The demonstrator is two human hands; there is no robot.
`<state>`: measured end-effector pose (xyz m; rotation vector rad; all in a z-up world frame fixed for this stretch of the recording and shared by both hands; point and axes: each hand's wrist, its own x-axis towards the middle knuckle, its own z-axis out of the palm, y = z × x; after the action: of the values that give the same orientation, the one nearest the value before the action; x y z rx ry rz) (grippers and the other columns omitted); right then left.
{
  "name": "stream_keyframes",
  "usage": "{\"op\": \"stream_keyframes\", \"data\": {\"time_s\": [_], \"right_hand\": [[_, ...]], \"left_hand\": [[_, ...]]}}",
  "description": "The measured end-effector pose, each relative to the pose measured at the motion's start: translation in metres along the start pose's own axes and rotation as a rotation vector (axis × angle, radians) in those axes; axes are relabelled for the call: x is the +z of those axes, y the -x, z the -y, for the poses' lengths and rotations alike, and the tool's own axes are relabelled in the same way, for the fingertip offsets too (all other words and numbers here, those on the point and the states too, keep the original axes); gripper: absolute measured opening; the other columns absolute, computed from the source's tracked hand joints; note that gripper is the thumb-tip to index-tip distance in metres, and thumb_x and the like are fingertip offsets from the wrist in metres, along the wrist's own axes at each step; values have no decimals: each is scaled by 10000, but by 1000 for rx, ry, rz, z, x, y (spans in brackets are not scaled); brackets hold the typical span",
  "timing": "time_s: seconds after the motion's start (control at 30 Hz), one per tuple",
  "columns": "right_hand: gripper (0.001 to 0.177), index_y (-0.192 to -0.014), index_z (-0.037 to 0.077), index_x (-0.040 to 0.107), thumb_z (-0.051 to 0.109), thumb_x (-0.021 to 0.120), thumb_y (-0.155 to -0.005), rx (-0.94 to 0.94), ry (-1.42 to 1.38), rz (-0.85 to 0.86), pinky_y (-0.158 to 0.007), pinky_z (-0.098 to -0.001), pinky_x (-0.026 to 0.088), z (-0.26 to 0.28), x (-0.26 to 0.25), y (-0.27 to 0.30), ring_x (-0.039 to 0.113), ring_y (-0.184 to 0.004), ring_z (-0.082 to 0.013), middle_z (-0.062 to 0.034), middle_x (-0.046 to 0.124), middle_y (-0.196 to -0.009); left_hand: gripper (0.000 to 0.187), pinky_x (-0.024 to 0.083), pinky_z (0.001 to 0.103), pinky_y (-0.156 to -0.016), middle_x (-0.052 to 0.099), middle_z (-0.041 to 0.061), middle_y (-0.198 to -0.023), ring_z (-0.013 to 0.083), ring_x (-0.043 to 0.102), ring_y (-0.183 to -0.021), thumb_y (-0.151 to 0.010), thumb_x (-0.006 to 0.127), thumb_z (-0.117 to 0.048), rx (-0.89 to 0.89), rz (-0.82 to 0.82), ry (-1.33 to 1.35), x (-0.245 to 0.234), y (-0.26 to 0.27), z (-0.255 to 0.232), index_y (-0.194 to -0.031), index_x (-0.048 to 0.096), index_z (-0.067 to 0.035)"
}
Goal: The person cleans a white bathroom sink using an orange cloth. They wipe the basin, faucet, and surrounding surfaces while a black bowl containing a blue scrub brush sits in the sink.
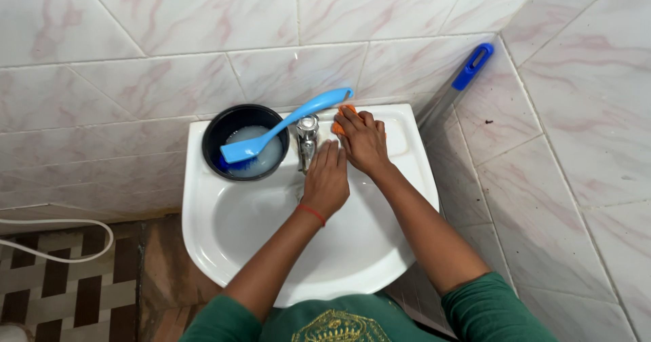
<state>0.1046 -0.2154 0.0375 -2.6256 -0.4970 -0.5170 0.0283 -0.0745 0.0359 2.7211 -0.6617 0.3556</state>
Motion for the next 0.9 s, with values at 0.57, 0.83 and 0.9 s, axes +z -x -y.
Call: {"op": "stream_keyframes", "data": {"time_s": [0.57, 0.83, 0.9], "right_hand": [[436, -1337, 76, 609, 165, 657, -913, 87, 42, 48, -908, -470, 381, -17, -6, 9, 538, -1118, -344, -108, 616, -1401], [565, -1416, 51, 572, 216, 598, -877, 247, 427, 102, -888, -453, 369, -68, -37, 17, 501, -1122, -334, -108, 513, -1526], [562, -1443, 52, 558, 216, 587, -906, 257, 406, 117, -897, -466, 362, -74, -34, 21, 486, -1163, -342, -117, 496, -1541]], "left_hand": [[596, 254, 483, -1205, 282, 326, -1585, 434, 281, -1487, -956, 431, -127, -51, 273, -248, 53, -39, 18, -1492, 342, 118], [634, 254, 477, -1213, 254, 337, -1603, 434, 270, -1501, -929, 482, -82, -51, 286, -186, 44, -41, 19, -1501, 319, 137], [681, 250, 468, -1218, 245, 343, -1601, 435, 263, -1504, -898, 523, -81, -48, 315, -198, 36, -35, 15, -1504, 306, 141]]}}
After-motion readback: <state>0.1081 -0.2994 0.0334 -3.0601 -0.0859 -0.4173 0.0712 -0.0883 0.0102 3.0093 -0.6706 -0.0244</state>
